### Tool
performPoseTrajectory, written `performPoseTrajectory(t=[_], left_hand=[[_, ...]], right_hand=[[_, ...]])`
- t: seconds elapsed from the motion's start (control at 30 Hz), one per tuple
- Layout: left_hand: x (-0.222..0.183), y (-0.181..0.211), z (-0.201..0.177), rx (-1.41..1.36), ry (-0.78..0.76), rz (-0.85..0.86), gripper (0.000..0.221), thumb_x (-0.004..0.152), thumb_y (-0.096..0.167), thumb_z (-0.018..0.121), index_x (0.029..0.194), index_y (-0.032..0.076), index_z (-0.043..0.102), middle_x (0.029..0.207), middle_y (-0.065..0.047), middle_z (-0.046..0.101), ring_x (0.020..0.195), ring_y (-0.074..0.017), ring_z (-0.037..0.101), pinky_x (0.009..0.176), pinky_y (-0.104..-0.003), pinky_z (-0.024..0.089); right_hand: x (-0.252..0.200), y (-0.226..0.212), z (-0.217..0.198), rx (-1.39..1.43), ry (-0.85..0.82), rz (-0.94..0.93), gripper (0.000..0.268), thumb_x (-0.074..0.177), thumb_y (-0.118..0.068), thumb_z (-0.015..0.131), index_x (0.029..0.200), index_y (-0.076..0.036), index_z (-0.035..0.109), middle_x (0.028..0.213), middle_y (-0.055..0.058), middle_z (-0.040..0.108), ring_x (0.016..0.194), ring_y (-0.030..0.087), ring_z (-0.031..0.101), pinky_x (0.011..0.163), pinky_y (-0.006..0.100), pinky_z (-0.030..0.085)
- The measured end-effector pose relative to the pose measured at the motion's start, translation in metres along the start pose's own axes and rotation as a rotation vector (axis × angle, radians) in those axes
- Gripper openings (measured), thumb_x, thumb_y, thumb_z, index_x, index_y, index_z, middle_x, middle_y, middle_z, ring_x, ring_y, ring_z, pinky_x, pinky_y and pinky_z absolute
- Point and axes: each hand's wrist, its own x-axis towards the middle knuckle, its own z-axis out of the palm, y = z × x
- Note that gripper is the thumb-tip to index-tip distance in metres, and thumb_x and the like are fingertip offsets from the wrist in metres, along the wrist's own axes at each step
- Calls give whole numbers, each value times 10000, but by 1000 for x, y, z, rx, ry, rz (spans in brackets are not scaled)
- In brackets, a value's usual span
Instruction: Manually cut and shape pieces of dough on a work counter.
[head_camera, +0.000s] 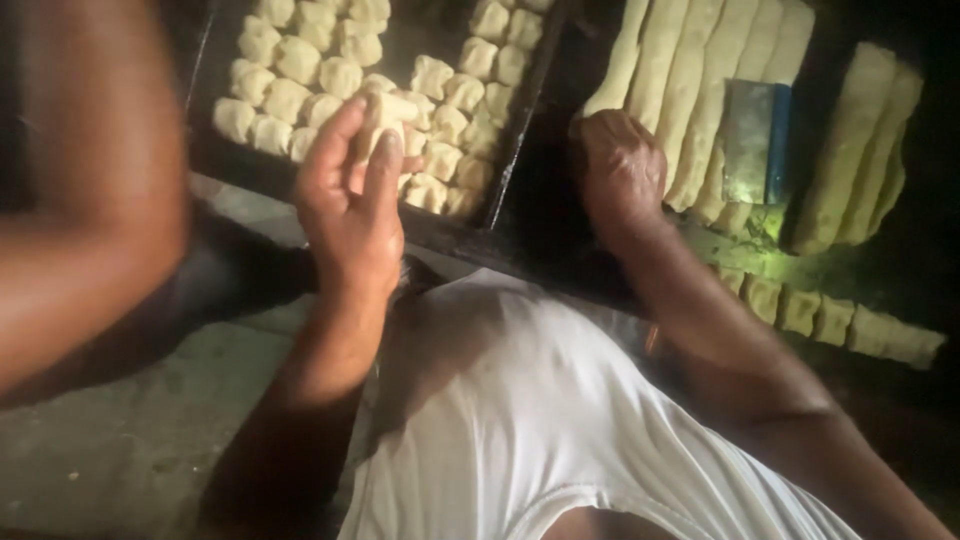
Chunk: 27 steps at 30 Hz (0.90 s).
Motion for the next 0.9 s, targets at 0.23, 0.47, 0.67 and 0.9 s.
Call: performPoseTrajectory(t=[0.23,0.47,0.67,0.9], left_hand=[[22,18,-1,297,-71,83,515,938,-110,619,1442,-51,531,1459,-206,614,809,-79,558,591,-200,437],[11,-10,18,210,-167,-146,414,951,-16,651,1356,10,572,1107,-112,763,704,-64,675,542,-193,530],[-12,-25,68,240,-450,-187,223,963,41,687,1179,15,732,982,-70,791,804,-104,741,696,-275,606],[-30,-12,113,213,-679,-336,260,883,63,687,1135,1,679,944,-72,744,747,-115,670,643,-302,571]], right_hand=[[9,7,0,-128,-144,76,170,857,0,663,1013,-56,703,1061,141,702,990,350,682,797,466,553],[-18,-4,-55,674,-745,286,116,926,-140,717,1038,-114,731,1002,91,768,923,228,743,774,359,626],[-42,-29,-95,1496,-227,507,205,943,8,683,1146,-19,699,1038,152,728,929,224,719,810,343,624],[-31,-48,-93,802,116,839,231,913,-22,765,1115,-16,653,968,96,685,793,156,653,654,292,571]])
